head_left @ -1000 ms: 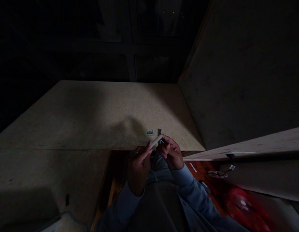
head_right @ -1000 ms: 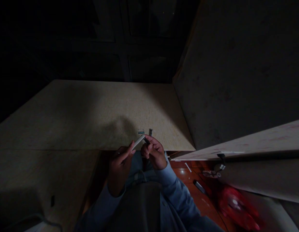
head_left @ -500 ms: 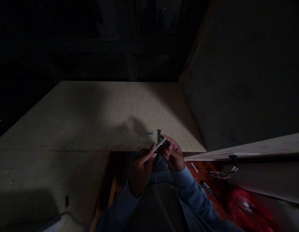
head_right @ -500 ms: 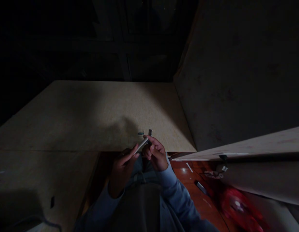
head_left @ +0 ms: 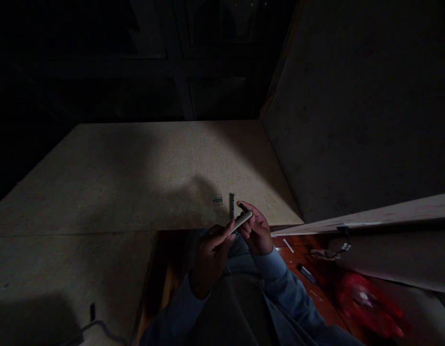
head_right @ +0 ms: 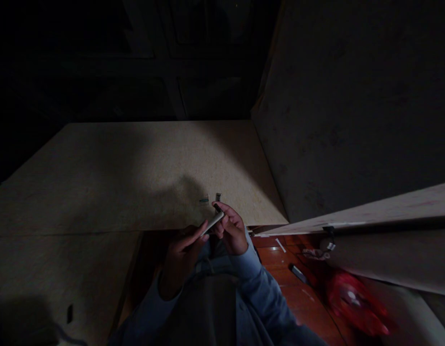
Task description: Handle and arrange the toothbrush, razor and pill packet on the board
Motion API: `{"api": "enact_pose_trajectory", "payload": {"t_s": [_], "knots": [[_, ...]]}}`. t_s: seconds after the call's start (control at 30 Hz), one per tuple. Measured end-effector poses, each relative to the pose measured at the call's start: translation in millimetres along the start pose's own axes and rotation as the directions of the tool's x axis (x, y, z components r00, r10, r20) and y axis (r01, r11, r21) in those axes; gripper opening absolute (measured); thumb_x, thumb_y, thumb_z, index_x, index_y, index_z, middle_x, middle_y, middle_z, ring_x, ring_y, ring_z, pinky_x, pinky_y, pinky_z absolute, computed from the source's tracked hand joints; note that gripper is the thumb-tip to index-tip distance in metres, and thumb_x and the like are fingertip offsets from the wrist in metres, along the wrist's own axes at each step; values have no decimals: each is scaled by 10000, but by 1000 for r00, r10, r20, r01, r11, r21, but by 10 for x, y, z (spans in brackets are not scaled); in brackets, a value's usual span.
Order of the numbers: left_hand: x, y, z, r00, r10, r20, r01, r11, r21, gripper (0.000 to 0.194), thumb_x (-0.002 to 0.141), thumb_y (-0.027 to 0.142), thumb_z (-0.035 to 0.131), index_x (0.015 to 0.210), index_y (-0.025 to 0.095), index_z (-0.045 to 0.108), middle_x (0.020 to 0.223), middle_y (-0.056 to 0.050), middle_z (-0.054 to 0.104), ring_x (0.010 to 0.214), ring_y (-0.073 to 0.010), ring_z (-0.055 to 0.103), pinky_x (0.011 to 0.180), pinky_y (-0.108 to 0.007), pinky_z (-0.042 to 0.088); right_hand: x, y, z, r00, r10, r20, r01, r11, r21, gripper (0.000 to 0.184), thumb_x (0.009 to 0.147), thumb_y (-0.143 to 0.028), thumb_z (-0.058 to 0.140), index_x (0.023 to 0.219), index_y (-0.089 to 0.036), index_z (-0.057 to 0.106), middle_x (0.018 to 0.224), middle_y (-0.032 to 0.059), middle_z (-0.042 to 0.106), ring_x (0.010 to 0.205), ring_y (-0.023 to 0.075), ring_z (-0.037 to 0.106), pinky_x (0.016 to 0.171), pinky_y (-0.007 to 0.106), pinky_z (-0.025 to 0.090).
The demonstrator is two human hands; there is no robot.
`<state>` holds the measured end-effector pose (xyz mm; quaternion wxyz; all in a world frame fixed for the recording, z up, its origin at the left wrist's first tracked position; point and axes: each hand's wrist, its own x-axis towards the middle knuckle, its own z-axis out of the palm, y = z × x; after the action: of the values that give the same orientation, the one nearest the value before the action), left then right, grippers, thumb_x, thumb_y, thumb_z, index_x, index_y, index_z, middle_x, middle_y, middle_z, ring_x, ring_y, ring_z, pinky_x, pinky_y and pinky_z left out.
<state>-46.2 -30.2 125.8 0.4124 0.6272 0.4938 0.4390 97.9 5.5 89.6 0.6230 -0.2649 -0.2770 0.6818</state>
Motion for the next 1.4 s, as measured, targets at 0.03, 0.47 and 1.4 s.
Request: {"api": "enact_pose_trajectory", "payload": {"t_s": [0.03,0.47,1.4], "knots": [[2,-1,10,1000,1,-2,-1,1000,0,326,927,225,606,1228,225,733,882,-52,754,821,-146,690,731,-217,529,3,0,-8,1000,0,-3,0,1000,3,494,755,-498,806,1139,-211,689,478,-113,369,394,65,241,422,224,238],[93,-83,146,950,-192,-247,178,981,-80,342,895,380,658,1175,209,754,1119,-95,767,1045,-231,706,900,-309,543,14,-30,-87,997,-34,71,33,999,11,451,794,-505,776,1136,-221,701,480,-108,389,394,72,268,459,245,251],[404,117,241,874,-454,175,481,752,-451,451,675,567,800,653,160,607,420,94,333,401,-46,259,415,-223,168,-141,-341,-161,907,-347,240,387,457,-800,418,828,-243,776,1237,-246,689,663,-37,637,572,123,574,616,269,518]]}}
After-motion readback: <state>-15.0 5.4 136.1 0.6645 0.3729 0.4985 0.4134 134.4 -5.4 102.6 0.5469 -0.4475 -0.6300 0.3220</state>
